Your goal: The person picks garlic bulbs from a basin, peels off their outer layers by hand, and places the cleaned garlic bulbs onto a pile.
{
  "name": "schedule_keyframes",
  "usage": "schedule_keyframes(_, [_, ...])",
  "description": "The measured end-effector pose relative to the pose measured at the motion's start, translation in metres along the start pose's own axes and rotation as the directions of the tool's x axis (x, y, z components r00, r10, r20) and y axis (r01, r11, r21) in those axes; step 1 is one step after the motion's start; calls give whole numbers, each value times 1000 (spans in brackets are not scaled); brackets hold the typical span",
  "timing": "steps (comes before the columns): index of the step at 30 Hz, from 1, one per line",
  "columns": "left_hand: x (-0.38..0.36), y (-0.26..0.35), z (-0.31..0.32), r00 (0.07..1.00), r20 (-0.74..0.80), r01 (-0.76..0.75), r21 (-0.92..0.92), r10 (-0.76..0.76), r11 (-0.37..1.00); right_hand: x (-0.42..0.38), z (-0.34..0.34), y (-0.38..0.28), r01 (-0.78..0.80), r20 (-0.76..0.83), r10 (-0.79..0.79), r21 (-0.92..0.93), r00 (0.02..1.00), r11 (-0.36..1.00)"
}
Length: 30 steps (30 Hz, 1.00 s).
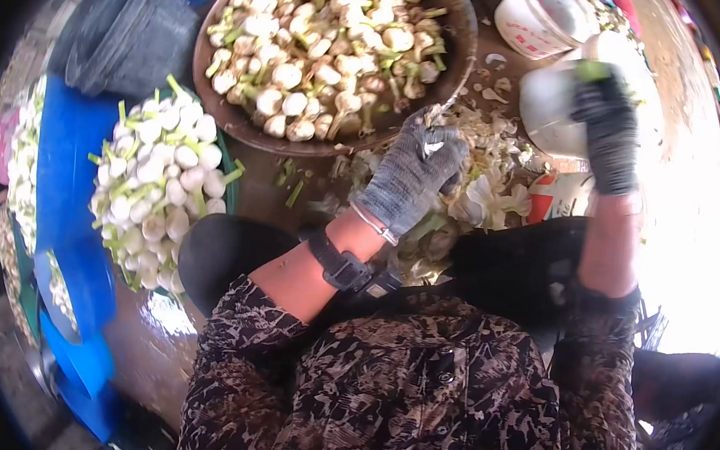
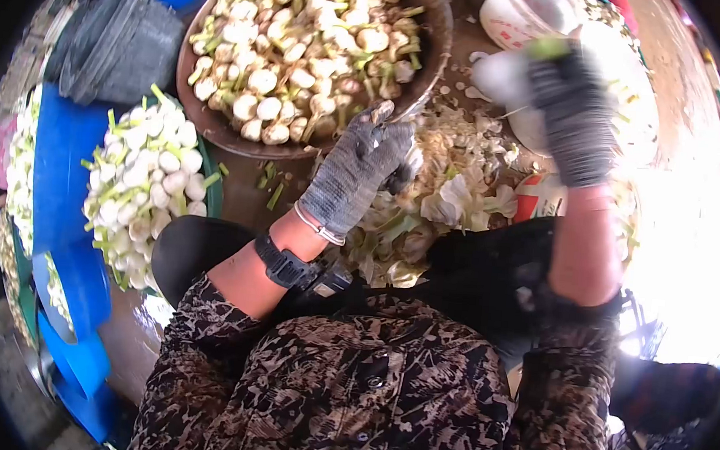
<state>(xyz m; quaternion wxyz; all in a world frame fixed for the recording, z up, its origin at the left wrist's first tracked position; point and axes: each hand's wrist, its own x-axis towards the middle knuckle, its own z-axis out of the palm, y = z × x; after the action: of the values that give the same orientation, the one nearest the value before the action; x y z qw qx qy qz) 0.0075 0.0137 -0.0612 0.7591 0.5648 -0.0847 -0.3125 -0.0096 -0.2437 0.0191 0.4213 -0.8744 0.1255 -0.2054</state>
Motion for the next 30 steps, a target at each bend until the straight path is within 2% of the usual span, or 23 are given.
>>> schedule_keyframes(1, [4, 10, 1, 996, -84, 31, -93, -39, 995, 35, -45, 41, 347, -30, -413, -490, 910, 800])
schedule_keyframes(2, [12, 5, -13, 999, -48, -11, -188, 2, 982, 49, -63, 35, 14, -284, -121, -353, 951, 936])
schedule_keyframes(3, [13, 21, -18, 984, -122, 92, -257, -127, 962, 71, -89, 55, -135, -357, -4, -364, 934, 922])
schedule_keyframes(4, [15, 21, -26, 981, -172, 38, -257, -84, 966, 96, -116, 87, -245, -382, 54, -473, 923, 847])
schedule_keyframes(5, [15, 22, -33, 974, -222, -16, -249, -41, 968, 108, -110, 88, -352, -407, 230, -258, 884, 900])
schedule_keyframes(7, [14, 28, -44, 962, -272, -71, -252, -1, 965, 124, -59, 88, -182, -254, 241, 234, 937, 955])
schedule_keyframes(8, [15, 27, -52, 967, -256, -55, -247, -10, 967, 139, -27, 108, -49, -49, 43, -126, 998, 991])
schedule_keyframes(9, [17, 25, -58, 971, -238, -41, -242, -18, 969, 126, 33, 92, -93, 152, 88, 27, 984, 995])
schedule_keyframes(10, [18, 27, -62, 977, -209, -7, -249, -46, 969, 115, 89, 54, -62, 368, 137, -208, 920, 976])
schedule_keyframes(11, [18, 27, -62, 973, -218, 20, -267, -81, 963, 126, 146, 107, 397, 622, -68, -408, 780, 822])
schedule_keyframes(12, [20, 27, -66, 976, -193, 54, -225, -99, 973, 141, 222, 198, 468, 528, -94, -640, 844, 609])
schedule_keyframes(13, [22, 28, -70, 979, -170, 84, -180, -115, 980, 121, 252, 127, 195, 470, 205, -668, 858, 718])
schedule_keyframes(14, [22, 30, -70, 972, -200, 84, -199, -124, 976, 105, 255, 53, -51, 444, 371, -583, 815, 811])
schedule_keyframes(15, [22, 34, -71, 968, -200, 109, -214, -153, 971, 101, 289, 81, -90, 338, 356, -604, 871, 792])
schedule_keyframes(17, [25, 35, -78, 970, -190, 109, -205, -149, 973, 98, 309, 71, -176, 292, 469, -664, 833, 727])
schedule_keyframes(21, [34, 40, -90, 975, -189, 74, -215, -116, 974, 88, 305, 72, -17, 405, 308, -582, 861, 813])
schedule_keyframes(22, [35, 40, -93, 965, -231, 66, -232, -121, 971, 78, 300, 69, -76, 363, 238, -408, 901, 910])
schedule_keyframes(23, [37, 40, -95, 954, -271, 56, -247, -124, 967, 67, 288, 60, -72, 359, 234, -410, 904, 909])
schedule_keyframes(24, [40, 41, -99, 942, -297, 91, -215, -154, 972, 55, 271, 46, -149, 409, 173, -91, 896, 985])
schedule_keyframes(25, [44, 35, -102, 937, -284, 90, -364, -203, 927, 41, 254, 34, -221, 435, 100, 235, 895, 947])
schedule_keyframes(27, [44, 37, -102, 943, -222, 109, -500, -249, 859, 17, 225, 25, 29, 377, -149, 305, 914, 952])
schedule_keyframes(29, [38, 36, -99, 980, 18, 168, -613, -199, 772, -2, 193, -3, 105, 421, -201, 240, 885, 965])
schedule_keyframes(30, [32, 36, -95, 986, 16, 142, -602, -166, 786, -7, 184, -8, 116, 412, -212, 246, 886, 962])
